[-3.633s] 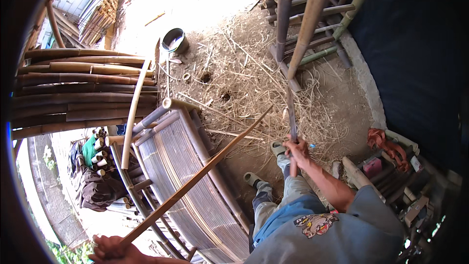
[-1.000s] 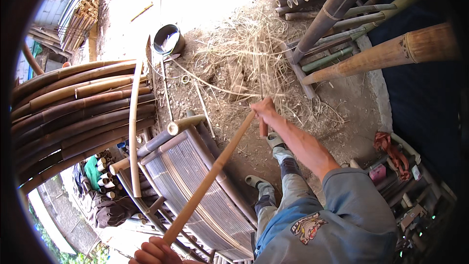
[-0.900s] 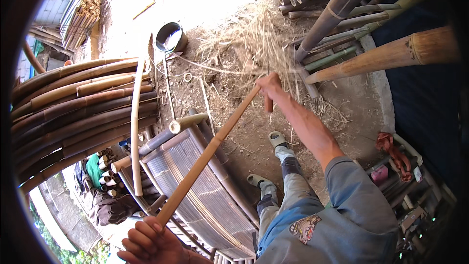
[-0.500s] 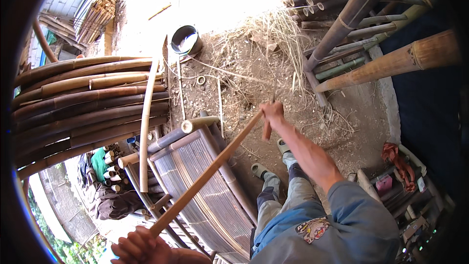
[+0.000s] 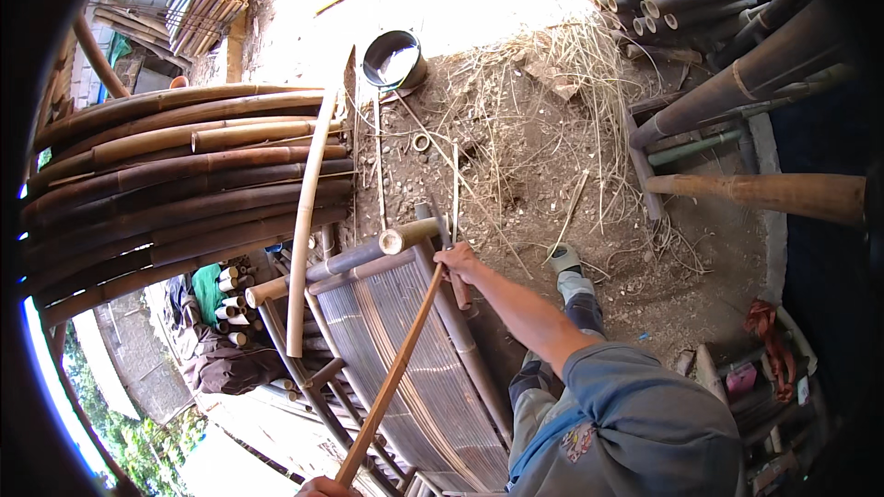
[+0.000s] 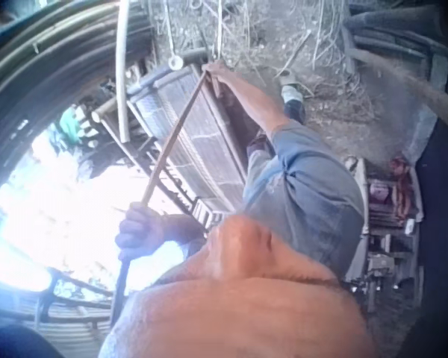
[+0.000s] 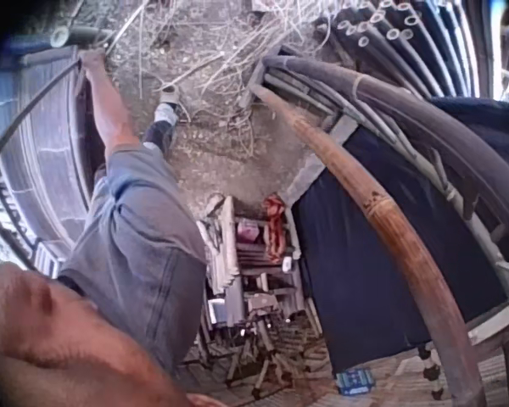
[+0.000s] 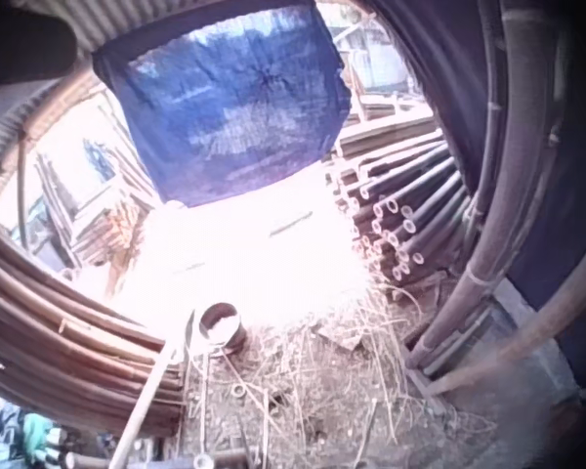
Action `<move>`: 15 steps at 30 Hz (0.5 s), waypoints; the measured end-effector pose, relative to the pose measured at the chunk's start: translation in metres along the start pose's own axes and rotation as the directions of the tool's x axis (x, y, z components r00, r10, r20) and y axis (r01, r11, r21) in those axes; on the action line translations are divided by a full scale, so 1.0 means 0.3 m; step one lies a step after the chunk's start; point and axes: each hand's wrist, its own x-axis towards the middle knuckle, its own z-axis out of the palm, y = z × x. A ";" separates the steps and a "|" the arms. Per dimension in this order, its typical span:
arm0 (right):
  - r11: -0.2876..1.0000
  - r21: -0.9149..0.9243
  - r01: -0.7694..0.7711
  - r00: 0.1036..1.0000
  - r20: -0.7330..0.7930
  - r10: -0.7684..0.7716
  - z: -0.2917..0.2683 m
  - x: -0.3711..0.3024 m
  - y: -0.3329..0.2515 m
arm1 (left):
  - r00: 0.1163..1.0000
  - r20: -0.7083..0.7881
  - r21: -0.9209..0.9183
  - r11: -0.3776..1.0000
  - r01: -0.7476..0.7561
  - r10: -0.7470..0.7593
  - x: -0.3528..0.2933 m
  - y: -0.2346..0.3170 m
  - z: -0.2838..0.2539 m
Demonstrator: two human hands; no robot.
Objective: The person uses a knife to split and smooth thin bamboo strips, then sits on the ground to weave them into a bamboo mat. The person inserts the strips into the mat's frame and presses them into place.
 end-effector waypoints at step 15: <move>0.848 -0.520 0.105 0.816 -0.443 -0.373 -0.589 -0.068 -0.841 | 0.992 0.047 -0.254 0.959 0.124 -0.115 0.201 -0.256 0.118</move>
